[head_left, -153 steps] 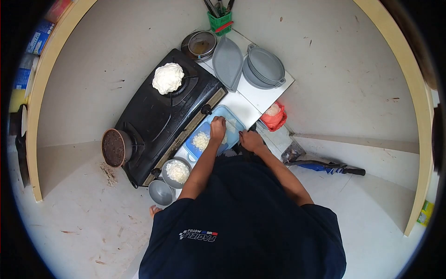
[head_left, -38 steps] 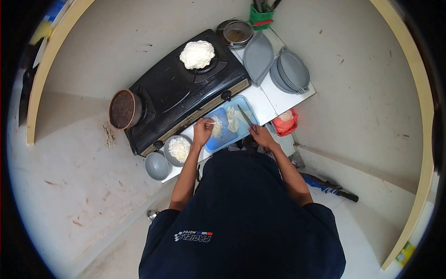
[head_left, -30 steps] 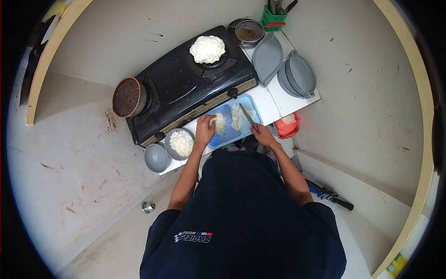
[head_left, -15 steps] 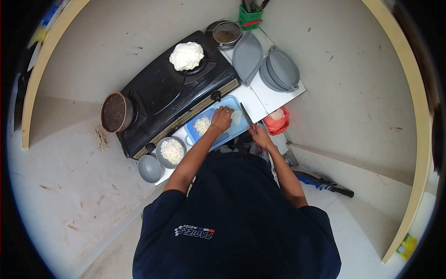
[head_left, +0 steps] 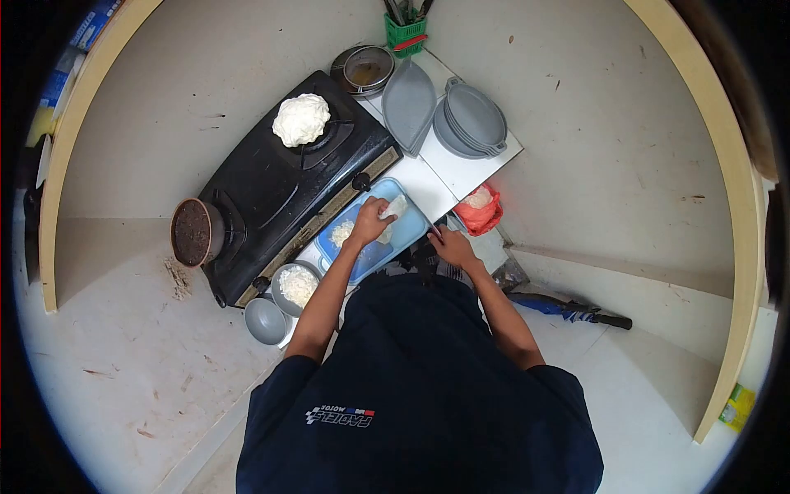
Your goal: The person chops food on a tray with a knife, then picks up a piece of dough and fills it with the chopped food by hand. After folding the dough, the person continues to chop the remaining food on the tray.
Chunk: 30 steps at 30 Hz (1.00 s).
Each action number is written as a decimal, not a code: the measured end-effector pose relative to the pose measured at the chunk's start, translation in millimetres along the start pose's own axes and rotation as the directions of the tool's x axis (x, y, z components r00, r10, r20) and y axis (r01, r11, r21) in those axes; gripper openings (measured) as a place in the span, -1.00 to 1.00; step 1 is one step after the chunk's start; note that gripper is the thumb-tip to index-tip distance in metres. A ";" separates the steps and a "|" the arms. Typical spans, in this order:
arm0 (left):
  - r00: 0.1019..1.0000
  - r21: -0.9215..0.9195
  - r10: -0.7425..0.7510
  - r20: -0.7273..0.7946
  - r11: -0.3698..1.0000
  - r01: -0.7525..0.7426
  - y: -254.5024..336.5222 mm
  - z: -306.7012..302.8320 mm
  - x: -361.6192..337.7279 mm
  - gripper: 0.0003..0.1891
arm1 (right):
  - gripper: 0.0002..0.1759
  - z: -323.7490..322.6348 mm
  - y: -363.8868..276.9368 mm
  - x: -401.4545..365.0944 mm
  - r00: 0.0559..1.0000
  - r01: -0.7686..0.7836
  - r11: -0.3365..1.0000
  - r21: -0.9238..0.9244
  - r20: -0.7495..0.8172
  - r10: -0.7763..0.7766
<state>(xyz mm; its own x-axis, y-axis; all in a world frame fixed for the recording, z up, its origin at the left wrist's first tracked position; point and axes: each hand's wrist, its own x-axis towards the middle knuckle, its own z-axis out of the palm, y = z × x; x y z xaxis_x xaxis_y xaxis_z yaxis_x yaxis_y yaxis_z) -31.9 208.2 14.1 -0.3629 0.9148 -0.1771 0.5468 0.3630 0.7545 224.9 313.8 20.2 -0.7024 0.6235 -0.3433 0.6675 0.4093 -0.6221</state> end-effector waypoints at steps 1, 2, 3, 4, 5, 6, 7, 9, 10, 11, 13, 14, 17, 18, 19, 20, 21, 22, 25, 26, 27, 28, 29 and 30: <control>0.998 -0.158 -0.044 -0.048 0.987 0.036 -1.1 -4.6 -5.6 -0.64 | -0.55 1.8 -3.5 3.8 1.000 0.028 0.999 -0.031 -0.001 -0.029; 0.995 -0.183 -0.039 -0.097 0.983 0.021 -1.9 -8.8 -11.1 -0.65 | -0.58 3.9 -7.4 8.2 0.998 0.058 0.996 -0.062 -0.002 -0.059; 0.994 -0.179 -0.044 -0.101 0.983 0.025 -1.8 -12.5 -16.6 -0.65 | -0.58 7.1 -10.8 13.0 0.998 0.065 0.996 -0.059 0.002 -0.065; 0.985 -0.397 -0.158 -0.065 0.910 0.119 -1.8 -16.5 -22.3 -0.63 | -0.58 10.5 -14.5 18.2 0.996 0.086 0.990 -0.110 -0.007 -0.088; 0.966 -0.592 -0.259 -0.006 0.780 0.205 -1.9 -20.3 -28.9 -0.62 | -0.59 13.8 -17.9 22.9 0.994 0.107 0.981 -0.162 -0.013 -0.111; 0.963 -0.638 -0.268 -0.007 0.743 0.202 1.2 -26.2 -36.2 -0.59 | -0.59 15.6 -22.2 27.6 0.993 0.117 0.980 -0.159 -0.006 -0.120; 0.961 -0.637 -0.277 -0.016 0.743 0.204 5.5 -30.2 -42.8 -0.59 | -0.62 17.3 -26.6 32.3 0.992 0.121 0.975 -0.188 -0.013 -0.125; 0.935 -0.902 -0.347 0.066 0.381 0.205 10.7 -34.0 -53.1 -0.60 | -0.64 23.4 -31.8 39.2 0.990 0.137 0.967 -0.215 -0.013 -0.143; 0.953 -0.921 -0.283 0.103 0.336 0.199 2.7 -33.9 -56.3 -0.66 | -0.65 26.9 -32.2 42.6 0.982 0.166 0.960 -0.228 -0.051 -0.182; 0.952 -0.922 -0.292 0.095 0.336 0.195 -0.8 -33.2 -61.2 -0.66 | -0.67 30.4 -32.3 45.0 0.972 0.192 0.951 -0.241 -0.089 -0.219; 0.951 -0.960 -0.282 0.129 0.205 0.191 11.8 -37.1 -69.6 -0.69 | -0.68 30.6 -36.7 45.9 0.974 0.190 0.950 -0.247 -0.072 -0.214; 0.950 -0.964 -0.283 0.130 0.187 0.188 15.0 -38.6 -71.3 -0.70 | -0.67 30.3 -38.0 45.7 0.975 0.185 0.951 -0.247 -0.074 -0.209; 0.947 -0.986 -0.288 0.141 0.042 0.160 18.8 -38.5 -73.7 -0.71 | -0.65 31.4 -39.6 44.8 0.974 0.187 0.952 -0.242 -0.082 -0.212; 0.947 -0.986 -0.288 0.141 0.040 0.159 23.4 -40.3 -73.9 -0.71 | -0.64 31.3 -39.6 44.3 0.971 0.193 0.952 -0.237 -0.090 -0.219; 0.940 -0.985 -0.305 0.154 0.032 0.172 28.4 -42.6 -73.8 -0.71 | -0.64 31.2 -39.7 43.2 0.972 0.192 0.952 -0.239 -0.090 -0.219; 0.932 -0.983 -0.321 0.167 0.024 0.184 32.9 -45.1 -72.9 -0.70 | -0.64 31.1 -40.0 42.2 0.968 0.204 0.951 -0.230 -0.094 -0.231; 0.933 -0.983 -0.319 0.166 0.023 0.183 30.6 -43.6 -71.8 -0.70 | -0.64 30.1 -41.0 41.6 0.965 0.216 0.951 -0.222 -0.099 -0.242; 0.943 -0.976 -0.304 0.137 0.122 0.181 28.2 -41.8 -71.1 -0.70 | -0.64 28.8 -41.7 41.3 0.965 0.215 0.950 -0.224 -0.100 -0.242; 0.949 -0.940 -0.291 0.123 0.273 0.205 26.0 -42.1 -68.1 -0.69 | -0.64 19.8 -45.8 39.5 0.971 0.203 0.953 -0.226 -0.077 -0.225; 0.945 -0.916 -0.299 0.135 0.325 0.234 26.0 -43.0 -67.1 -0.69 | -0.64 15.6 -47.4 39.0 0.976 0.187 0.952 -0.245 -0.066 -0.208; 0.945 -0.917 -0.297 0.135 0.325 0.233 28.9 -46.5 -65.6 -0.69 | -0.64 13.9 -47.1 39.5 0.980 0.171 0.950 -0.263 -0.055 -0.191; 0.947 -0.888 -0.301 0.110 0.399 0.229 31.4 -50.1 -64.4 -0.69 | -0.64 12.5 -47.1 40.1 0.980 0.169 0.949 -0.264 -0.056 -0.190; 0.949 -0.853 -0.304 0.083 0.470 0.225 33.7 -53.7 -63.4 -0.70 | -0.64 11.1 -46.9 41.5 0.954 0.209 0.924 -0.320 -0.141 -0.265; 0.949 -0.854 -0.305 0.082 0.469 0.224 30.1 -55.4 -62.6 -0.70 | -0.64 8.0 -50.8 41.9 0.914 0.243 0.893 -0.378 -0.219 -0.341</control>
<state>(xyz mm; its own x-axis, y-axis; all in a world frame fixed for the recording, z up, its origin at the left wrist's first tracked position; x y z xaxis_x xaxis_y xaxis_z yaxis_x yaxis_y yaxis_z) -34.6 152.1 82.9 -0.4493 0.7718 -0.4500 -0.4697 0.2244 0.8538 159.6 313.9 31.8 -0.8155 0.5764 0.0525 0.5194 0.7688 -0.3730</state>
